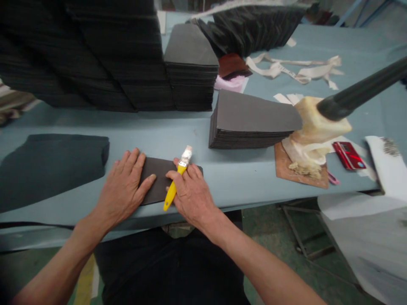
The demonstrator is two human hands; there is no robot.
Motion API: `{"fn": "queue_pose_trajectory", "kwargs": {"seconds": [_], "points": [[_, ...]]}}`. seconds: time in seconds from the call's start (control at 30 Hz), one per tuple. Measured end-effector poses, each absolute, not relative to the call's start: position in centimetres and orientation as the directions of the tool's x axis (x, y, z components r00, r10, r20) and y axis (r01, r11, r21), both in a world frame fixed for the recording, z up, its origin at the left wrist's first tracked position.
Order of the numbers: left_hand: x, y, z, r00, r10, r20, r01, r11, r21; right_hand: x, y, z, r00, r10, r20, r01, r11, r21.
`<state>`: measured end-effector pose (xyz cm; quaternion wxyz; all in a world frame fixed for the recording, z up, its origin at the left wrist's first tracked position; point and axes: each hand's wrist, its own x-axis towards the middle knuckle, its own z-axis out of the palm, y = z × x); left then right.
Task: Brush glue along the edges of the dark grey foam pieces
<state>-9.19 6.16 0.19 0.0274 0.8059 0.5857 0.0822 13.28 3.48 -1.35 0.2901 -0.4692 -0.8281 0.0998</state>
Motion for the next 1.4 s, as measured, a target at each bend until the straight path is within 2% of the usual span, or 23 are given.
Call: {"fn": "queue_pose_trajectory", "kwargs": {"seconds": [0.2,0.53,0.67,0.8,0.97,1.17,1.4], "points": [[-8.9,6.0,0.0,0.259,0.96,0.109,0.948,-0.274,0.16,13.3,3.5,-1.4,-0.386,0.846,0.367,0.719,0.525,-0.456],[-9.2,5.8,-1.7,0.279,0.926,0.256,0.951,-0.304,0.064,12.5,3.6,-1.0,-0.466,0.79,0.398,0.705,0.603,-0.372],[-9.6,5.9,-2.6,0.307,0.88,0.362,0.944,-0.33,0.002,10.2,3.8,-1.0,-0.501,0.761,0.412,0.656,0.645,-0.393],[-10.4,6.2,-4.1,0.354,0.816,0.458,0.932,-0.347,-0.102,8.9,4.4,-1.4,-0.446,0.827,0.342,0.695,0.561,-0.45],[-11.1,6.5,-5.4,0.442,0.743,0.502,0.897,-0.385,-0.219,9.7,4.9,-1.5,-0.455,0.818,0.352,0.696,0.573,-0.433],[-11.0,6.5,-5.1,0.403,0.76,0.51,0.913,-0.369,-0.172,11.0,5.4,-1.7,-0.484,0.804,0.345,0.65,0.594,-0.473],[-11.1,6.2,-4.1,0.393,0.813,0.43,0.919,-0.369,-0.142,11.6,5.6,-1.8,-0.444,0.817,0.369,0.646,0.577,-0.5]]}}
